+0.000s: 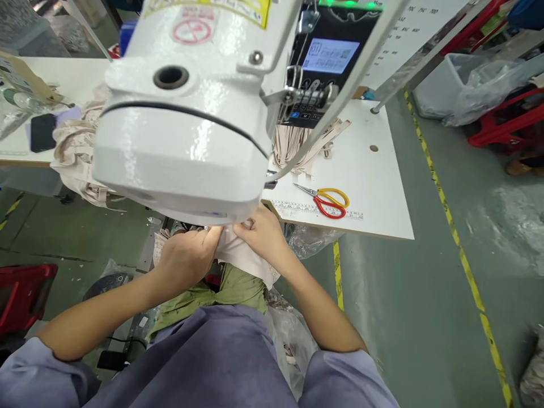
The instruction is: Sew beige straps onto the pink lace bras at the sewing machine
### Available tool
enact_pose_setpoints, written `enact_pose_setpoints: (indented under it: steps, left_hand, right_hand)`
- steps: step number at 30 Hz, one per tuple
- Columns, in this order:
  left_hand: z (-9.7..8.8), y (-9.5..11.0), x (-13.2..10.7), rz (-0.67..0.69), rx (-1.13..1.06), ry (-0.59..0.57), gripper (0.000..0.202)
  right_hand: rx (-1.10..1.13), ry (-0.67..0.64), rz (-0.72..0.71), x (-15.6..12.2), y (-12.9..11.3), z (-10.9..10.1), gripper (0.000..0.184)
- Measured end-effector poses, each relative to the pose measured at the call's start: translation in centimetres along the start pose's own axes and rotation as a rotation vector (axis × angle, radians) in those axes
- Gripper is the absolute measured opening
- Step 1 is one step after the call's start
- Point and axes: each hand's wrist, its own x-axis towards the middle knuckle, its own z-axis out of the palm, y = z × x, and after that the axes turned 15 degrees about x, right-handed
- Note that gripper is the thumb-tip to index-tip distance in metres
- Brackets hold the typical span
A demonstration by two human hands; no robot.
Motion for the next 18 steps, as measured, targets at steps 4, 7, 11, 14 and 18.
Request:
enact_pose_setpoints:
  steps: [4,7,11,14,18]
  left_hand:
    - [0.2,0.08,-0.14,-0.006,-0.017,-0.037,0.032]
    - [0.33,0.13,-0.18,-0.011,-0.031,-0.028,0.033]
    - [0.37,0.16,-0.14,-0.014,-0.019,-0.004,0.033]
    - [0.3,0.18,-0.12,-0.011,-0.002,-0.002,0.033]
    - [0.24,0.34,-0.07,-0.005,-0.006,-0.009,0.032]
  right_hand:
    - [0.006,0.0,-0.021,0.08,0.07,0.0,0.011]
    - [0.009,-0.016,-0.033,0.08,-0.04,-0.01,0.012]
    - [0.01,-0.043,-0.04,0.13,-0.07,-0.07,0.015]
    - [0.014,-0.047,-0.037,0.14,-0.07,-0.11,0.016]
    - [0.036,-0.041,-0.043,-0.09,0.06,-0.28,0.016]
